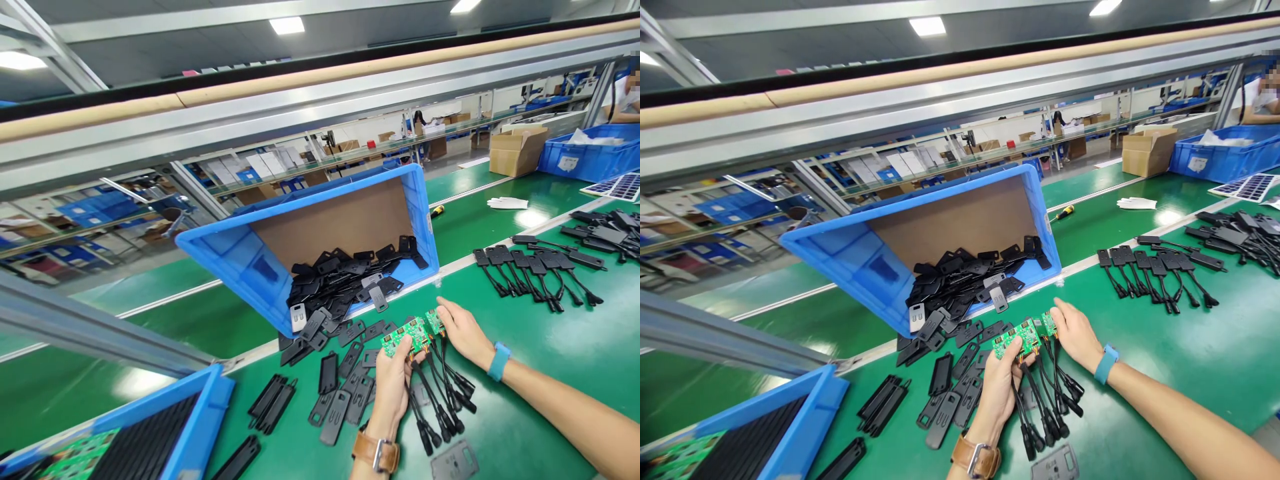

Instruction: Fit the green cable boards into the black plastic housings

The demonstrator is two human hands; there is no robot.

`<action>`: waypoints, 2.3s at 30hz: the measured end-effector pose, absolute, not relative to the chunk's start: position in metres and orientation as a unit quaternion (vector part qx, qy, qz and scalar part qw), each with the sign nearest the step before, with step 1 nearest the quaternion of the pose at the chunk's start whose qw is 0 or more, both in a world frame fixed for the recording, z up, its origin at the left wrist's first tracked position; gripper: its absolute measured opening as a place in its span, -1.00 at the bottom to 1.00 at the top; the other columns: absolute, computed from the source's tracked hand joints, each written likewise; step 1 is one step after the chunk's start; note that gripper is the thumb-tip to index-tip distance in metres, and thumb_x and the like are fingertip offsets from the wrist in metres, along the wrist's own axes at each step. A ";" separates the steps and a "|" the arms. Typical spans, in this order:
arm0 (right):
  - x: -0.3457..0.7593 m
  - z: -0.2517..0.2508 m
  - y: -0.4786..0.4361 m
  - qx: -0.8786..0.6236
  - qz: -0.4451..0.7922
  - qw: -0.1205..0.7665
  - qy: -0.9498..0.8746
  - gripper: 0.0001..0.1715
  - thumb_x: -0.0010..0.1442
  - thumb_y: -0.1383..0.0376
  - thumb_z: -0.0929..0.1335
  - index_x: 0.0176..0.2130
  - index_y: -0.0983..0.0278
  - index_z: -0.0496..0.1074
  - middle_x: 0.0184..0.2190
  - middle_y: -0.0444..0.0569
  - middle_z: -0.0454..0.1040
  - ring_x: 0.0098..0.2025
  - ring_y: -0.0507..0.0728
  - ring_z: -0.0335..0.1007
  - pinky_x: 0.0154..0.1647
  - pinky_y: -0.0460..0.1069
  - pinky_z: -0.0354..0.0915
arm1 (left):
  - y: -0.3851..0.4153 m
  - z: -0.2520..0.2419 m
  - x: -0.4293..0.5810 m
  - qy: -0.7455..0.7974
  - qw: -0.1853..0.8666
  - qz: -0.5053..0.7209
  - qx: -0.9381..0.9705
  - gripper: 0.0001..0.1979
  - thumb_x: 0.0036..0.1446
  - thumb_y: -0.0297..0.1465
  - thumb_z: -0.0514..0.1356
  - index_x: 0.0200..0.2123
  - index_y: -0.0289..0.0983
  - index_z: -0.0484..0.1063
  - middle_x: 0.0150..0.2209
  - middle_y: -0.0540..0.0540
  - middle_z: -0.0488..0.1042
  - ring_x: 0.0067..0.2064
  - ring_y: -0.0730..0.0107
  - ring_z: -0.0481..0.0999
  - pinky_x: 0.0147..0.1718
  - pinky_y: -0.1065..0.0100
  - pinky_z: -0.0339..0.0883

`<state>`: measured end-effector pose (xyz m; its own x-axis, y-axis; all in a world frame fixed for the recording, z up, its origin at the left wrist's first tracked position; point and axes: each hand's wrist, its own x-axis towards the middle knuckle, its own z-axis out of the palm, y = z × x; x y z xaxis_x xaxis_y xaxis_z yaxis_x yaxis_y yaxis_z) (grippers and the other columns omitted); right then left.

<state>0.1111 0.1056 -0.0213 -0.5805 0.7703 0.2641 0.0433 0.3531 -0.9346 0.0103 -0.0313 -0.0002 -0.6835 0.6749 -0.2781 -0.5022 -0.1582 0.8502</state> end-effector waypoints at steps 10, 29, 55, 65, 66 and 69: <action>0.109 -0.014 0.074 -0.133 0.730 0.238 -0.627 -0.47 0.27 -0.16 0.28 -0.38 0.24 0.32 -0.51 -0.14 0.37 -0.47 0.07 0.28 -0.40 -0.03 0.23 | -0.033 -0.001 0.016 0.529 0.411 0.721 0.176 -0.63 -0.02 -0.21 0.42 -0.27 -0.37 0.51 -0.35 -0.13 0.58 -0.39 0.35 0.53 -0.31 0.33 0.47; 0.110 -0.016 0.072 -0.156 0.638 0.264 -0.706 -0.54 0.33 -0.02 0.28 -0.45 0.23 0.22 -0.54 -0.19 0.19 -0.47 0.05 0.10 -0.41 -0.05 0.10 | -0.032 -0.013 0.017 0.549 0.363 0.726 0.200 -0.62 0.09 -0.07 0.30 -0.26 -0.28 0.50 -0.29 -0.08 0.51 -0.24 0.34 0.44 -0.15 0.37 0.33; 0.108 -0.017 0.082 -0.132 0.777 0.189 -0.586 -0.49 0.21 -0.05 0.39 -0.44 0.24 0.17 -0.61 -0.30 0.08 -0.63 -0.08 -0.06 -0.61 -0.13 -0.09 | -0.030 -0.012 0.023 0.503 0.395 0.740 0.208 -0.64 0.13 -0.09 0.28 -0.34 -0.28 0.36 -0.34 -0.02 0.41 -0.29 0.39 0.32 -0.24 0.39 0.23; 0.112 -0.003 0.053 -0.154 0.475 0.260 -0.827 -0.57 0.38 0.11 0.21 -0.47 0.22 0.07 -0.62 -0.25 0.09 -0.55 0.00 -0.01 -0.48 -0.04 -0.09 | -0.031 -0.018 0.029 0.667 0.171 0.706 0.167 -0.54 0.14 0.00 0.18 -0.53 -0.26 0.27 -0.52 0.06 0.23 -0.43 0.43 0.20 -0.40 0.41 0.18; 0.112 -0.003 0.050 -0.172 0.471 0.264 -0.824 -0.56 0.39 0.09 0.20 -0.47 0.23 0.08 -0.62 -0.25 0.09 -0.55 0.00 -0.01 -0.47 -0.04 -0.10 | -0.031 -0.017 0.030 0.679 0.152 0.695 0.182 -0.55 0.15 -0.02 0.18 -0.54 -0.26 0.27 -0.52 0.05 0.23 -0.43 0.43 0.20 -0.40 0.40 0.18; 0.110 -0.006 0.041 -0.221 0.464 0.283 -0.810 -0.50 0.40 0.04 0.18 -0.50 0.25 0.12 -0.60 -0.22 0.12 -0.52 0.00 0.01 -0.44 -0.03 -0.09 | -0.032 -0.015 0.036 0.697 0.139 0.669 0.217 -0.59 0.19 -0.09 0.14 -0.55 -0.25 0.29 -0.55 0.04 0.25 -0.45 0.41 0.19 -0.44 0.39 0.15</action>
<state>0.1097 0.0411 -0.0063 -0.7418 0.6207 0.2539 0.0947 0.4718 -0.8766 0.0358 -0.0319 -0.0150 -0.8671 0.4888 0.0958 0.1162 0.0115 0.9932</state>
